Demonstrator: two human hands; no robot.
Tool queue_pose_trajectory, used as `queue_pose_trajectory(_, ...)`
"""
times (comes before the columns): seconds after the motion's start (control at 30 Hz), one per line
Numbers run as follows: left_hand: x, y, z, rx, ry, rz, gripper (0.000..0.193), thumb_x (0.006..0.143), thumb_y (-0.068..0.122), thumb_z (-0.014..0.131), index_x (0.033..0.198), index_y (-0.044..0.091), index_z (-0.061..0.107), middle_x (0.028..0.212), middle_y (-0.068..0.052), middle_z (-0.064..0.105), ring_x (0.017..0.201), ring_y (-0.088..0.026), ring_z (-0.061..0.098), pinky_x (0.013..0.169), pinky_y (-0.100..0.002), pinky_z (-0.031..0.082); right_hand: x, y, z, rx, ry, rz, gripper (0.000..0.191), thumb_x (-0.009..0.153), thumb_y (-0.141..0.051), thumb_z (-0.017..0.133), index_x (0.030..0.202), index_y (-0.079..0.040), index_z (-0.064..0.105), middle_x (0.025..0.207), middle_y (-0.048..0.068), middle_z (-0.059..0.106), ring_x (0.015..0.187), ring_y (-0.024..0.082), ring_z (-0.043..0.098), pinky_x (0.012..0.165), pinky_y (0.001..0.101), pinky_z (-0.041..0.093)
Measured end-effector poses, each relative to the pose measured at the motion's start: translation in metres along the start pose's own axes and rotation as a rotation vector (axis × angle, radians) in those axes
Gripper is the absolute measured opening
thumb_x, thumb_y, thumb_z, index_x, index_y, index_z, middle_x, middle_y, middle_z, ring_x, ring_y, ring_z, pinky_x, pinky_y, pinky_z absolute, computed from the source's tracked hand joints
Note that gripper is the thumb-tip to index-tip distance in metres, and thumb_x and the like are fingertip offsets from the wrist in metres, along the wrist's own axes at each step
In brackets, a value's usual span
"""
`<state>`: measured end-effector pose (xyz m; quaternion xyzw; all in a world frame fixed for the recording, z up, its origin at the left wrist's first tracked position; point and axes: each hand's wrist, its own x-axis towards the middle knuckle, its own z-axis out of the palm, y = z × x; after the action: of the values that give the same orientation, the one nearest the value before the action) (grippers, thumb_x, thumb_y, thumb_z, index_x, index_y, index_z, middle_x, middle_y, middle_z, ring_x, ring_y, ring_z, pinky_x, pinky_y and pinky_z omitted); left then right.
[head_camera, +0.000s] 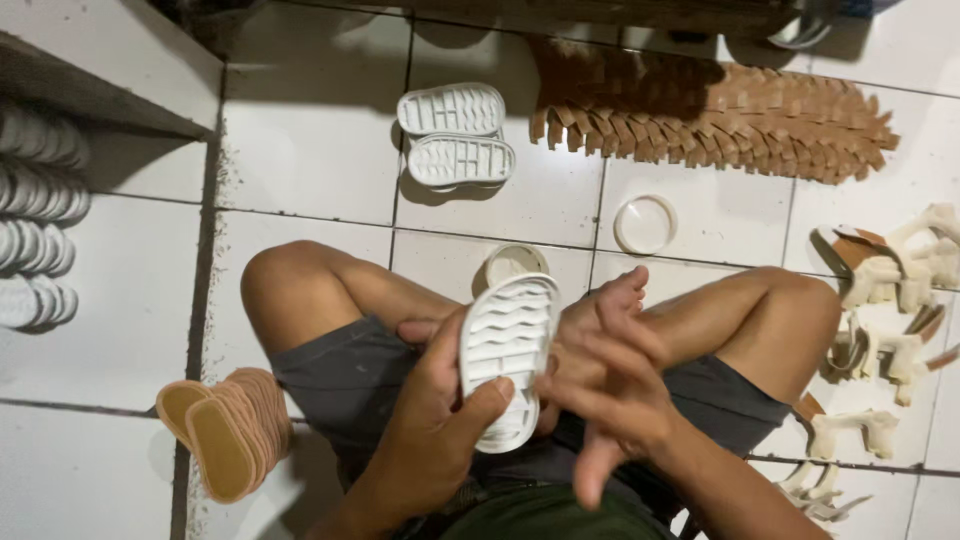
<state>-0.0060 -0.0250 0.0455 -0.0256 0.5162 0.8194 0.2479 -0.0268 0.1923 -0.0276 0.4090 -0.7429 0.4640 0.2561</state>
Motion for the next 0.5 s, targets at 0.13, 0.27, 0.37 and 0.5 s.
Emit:
queue_pose_trajectory(0.13, 0.005, -0.004, 0.012, 0.041, -0.016, -0.121, 0.056, 0.096, 0.006, 0.058, 0.15, -0.002, 0.043, 0.121, -0.015, 0.068, 0.105, -0.017, 0.066, 0.091, -0.031, 0.056, -0.008, -0.006, -0.006, -0.096, 0.004, 0.304, 0.079, 0.101, -0.075, 0.04, 0.135, -0.009, 0.066, 0.16, 0.023, 0.04, 0.158, 0.037, 0.025, 0.129, 0.0563, 0.015)
queue_pose_trajectory(0.27, 0.012, -0.002, 0.014, 0.175, 0.083, 0.013, 0.058, 0.097, 0.007, 0.056, 0.152, 0.0, 0.04, 0.129, -0.012, 0.065, 0.115, -0.015, 0.064, 0.098, -0.029, 0.053, -0.015, -0.007, -0.009, -0.2, -0.055, 0.31, 0.074, 0.096, -0.072, 0.037, 0.13, -0.016, 0.073, 0.156, 0.022, 0.047, 0.155, 0.036, 0.026, 0.129, 0.0517, 0.016)
queue_pose_trajectory(0.37, 0.015, 0.001, 0.016, 0.211, 0.061, 0.048, 0.056, 0.098, 0.006, 0.056, 0.152, -0.001, 0.04, 0.131, -0.013, 0.065, 0.119, -0.016, 0.063, 0.101, -0.03, 0.052, -0.018, -0.006, -0.01, -0.11, 0.065, 0.1, 0.072, 0.095, -0.074, 0.047, 0.132, -0.016, 0.07, 0.154, 0.009, 0.049, 0.154, 0.027, 0.032, 0.131, 0.0516, 0.022)
queue_pose_trajectory(0.5, 0.02, 0.002, 0.019, 0.268, 0.043, 0.066, 0.055, 0.1, 0.005, 0.054, 0.152, -0.002, 0.041, 0.131, -0.014, 0.066, 0.119, -0.017, 0.063, 0.101, -0.031, 0.053, -0.023, -0.003, -0.011, -0.228, -0.027, 0.248, 0.071, 0.098, -0.073, 0.044, 0.131, -0.014, 0.068, 0.152, 0.023, 0.045, 0.151, 0.035, 0.028, 0.131, 0.0518, 0.019)
